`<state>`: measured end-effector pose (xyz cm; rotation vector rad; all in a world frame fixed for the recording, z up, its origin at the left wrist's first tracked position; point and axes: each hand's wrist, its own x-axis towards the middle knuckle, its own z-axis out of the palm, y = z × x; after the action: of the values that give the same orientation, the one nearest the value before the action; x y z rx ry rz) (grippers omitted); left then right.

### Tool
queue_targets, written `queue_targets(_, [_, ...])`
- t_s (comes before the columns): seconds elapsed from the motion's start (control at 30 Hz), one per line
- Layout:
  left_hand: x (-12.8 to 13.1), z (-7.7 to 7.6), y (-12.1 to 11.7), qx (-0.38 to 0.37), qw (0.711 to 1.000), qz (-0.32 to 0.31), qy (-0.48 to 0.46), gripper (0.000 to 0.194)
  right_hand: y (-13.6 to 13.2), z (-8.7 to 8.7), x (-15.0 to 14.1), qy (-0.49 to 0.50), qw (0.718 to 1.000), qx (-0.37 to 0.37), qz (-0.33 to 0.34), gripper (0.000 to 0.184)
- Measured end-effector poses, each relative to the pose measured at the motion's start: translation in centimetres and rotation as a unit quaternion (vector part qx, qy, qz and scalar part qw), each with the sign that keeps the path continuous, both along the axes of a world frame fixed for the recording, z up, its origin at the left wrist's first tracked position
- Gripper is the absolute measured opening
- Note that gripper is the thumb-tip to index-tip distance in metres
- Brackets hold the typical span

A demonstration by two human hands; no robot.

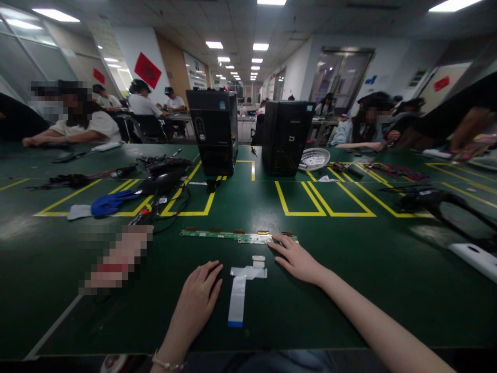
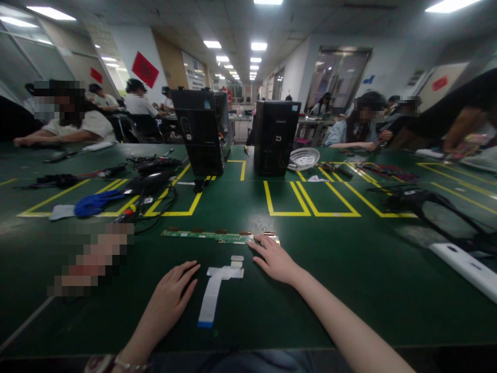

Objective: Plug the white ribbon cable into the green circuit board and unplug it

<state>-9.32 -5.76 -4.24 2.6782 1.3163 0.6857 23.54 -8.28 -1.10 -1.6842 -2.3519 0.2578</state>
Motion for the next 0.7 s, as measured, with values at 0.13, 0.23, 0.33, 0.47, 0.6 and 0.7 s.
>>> queue_targets(0.13, [0.3,0.2,-0.4,0.013,1.000,-0.004,-0.018,0.035,-0.9,0.1,-0.1,0.007,1.000,0.003,0.010,0.048])
queue_targets(0.23, [1.6,0.7,-1.6,0.010,0.999,-0.021,-0.028,0.033,-1.7,0.0,-0.1,0.009,1.000,-0.005,0.018,0.048])
queue_targets(0.33, [3.9,1.2,-3.1,-0.007,0.997,-0.065,-0.032,0.034,-2.3,-0.4,-0.1,0.011,1.000,-0.002,0.028,0.047])
queue_targets(0.47, [6.9,1.6,-4.2,-0.009,0.994,-0.101,-0.031,0.037,-2.5,-0.9,-0.4,0.015,0.999,0.018,0.028,0.046])
queue_targets(0.6, [8.7,1.5,-4.0,-0.002,0.995,-0.101,-0.019,0.037,-2.4,-0.9,-0.7,0.016,0.999,0.032,0.015,0.043])
queue_targets(0.7, [9.4,1.4,-4.0,-0.001,0.995,-0.097,-0.009,0.036,-2.3,-0.8,-0.8,0.012,0.999,0.034,0.009,0.044])
